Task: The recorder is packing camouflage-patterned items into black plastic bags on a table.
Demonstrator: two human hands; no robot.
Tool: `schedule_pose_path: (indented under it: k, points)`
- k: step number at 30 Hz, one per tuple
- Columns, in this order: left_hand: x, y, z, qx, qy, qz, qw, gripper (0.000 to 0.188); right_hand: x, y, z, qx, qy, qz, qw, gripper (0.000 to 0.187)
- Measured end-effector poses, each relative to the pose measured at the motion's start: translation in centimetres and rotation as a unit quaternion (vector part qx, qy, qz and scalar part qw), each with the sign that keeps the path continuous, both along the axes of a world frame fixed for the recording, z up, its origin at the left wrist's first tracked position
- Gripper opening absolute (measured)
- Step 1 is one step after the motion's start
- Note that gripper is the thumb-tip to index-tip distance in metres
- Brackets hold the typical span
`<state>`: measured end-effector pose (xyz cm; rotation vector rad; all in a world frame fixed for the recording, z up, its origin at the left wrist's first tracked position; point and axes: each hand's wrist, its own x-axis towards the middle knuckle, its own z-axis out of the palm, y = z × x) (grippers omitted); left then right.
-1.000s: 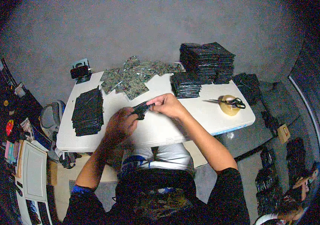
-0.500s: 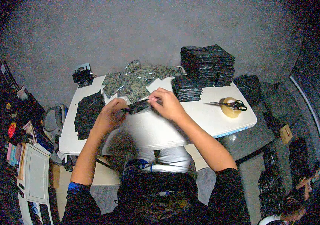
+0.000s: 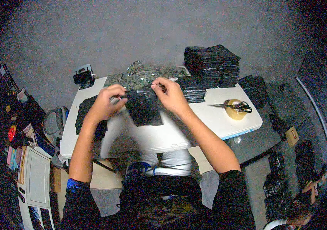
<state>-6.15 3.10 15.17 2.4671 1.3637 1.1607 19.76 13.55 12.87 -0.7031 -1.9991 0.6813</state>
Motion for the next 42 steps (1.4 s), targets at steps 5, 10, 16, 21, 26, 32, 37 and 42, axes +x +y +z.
schedule_pose_path:
  k: [5, 10, 16, 21, 26, 32, 37, 42]
  points:
    - [0.1, -0.7, 1.6, 0.001, -0.026, -0.007, 1.000, 0.017, -0.8, -0.4, -0.3, 0.017, 0.025, -0.005, 1.000, 0.020]
    - [0.7, -0.8, 1.3, 0.028, -0.009, -0.013, 0.999, 0.017, -0.5, -0.4, -0.4, 0.016, 0.045, -0.020, 0.999, 0.020]
    - [2.1, -1.6, 2.0, -0.114, -0.026, 0.001, 0.993, 0.032, -2.6, -1.6, -0.7, 0.059, 0.107, -0.047, 0.991, 0.016]
    - [1.7, -1.0, 0.9, -0.056, 0.107, 0.027, 0.992, 0.041, -4.1, -2.0, -1.2, 0.131, 0.129, -0.063, 0.981, 0.012]
    - [2.2, -1.3, 2.5, -0.194, 0.124, 0.129, 0.964, 0.038, -3.9, -1.9, -1.9, 0.204, 0.081, -0.134, 0.966, 0.010]
    - [3.3, -2.1, 4.1, -0.248, 0.185, 0.157, 0.938, 0.038, -4.0, -1.9, -2.8, 0.223, 0.056, -0.139, 0.963, 0.011]
    - [0.7, -0.2, 1.3, -0.131, 0.113, 0.036, 0.984, 0.040, -4.3, -1.7, -2.3, 0.197, 0.068, -0.138, 0.968, 0.012]
    - [1.0, 0.1, 0.7, -0.084, 0.096, -0.023, 0.992, 0.028, -4.2, -1.9, -2.1, 0.191, 0.069, -0.123, 0.971, 0.012]
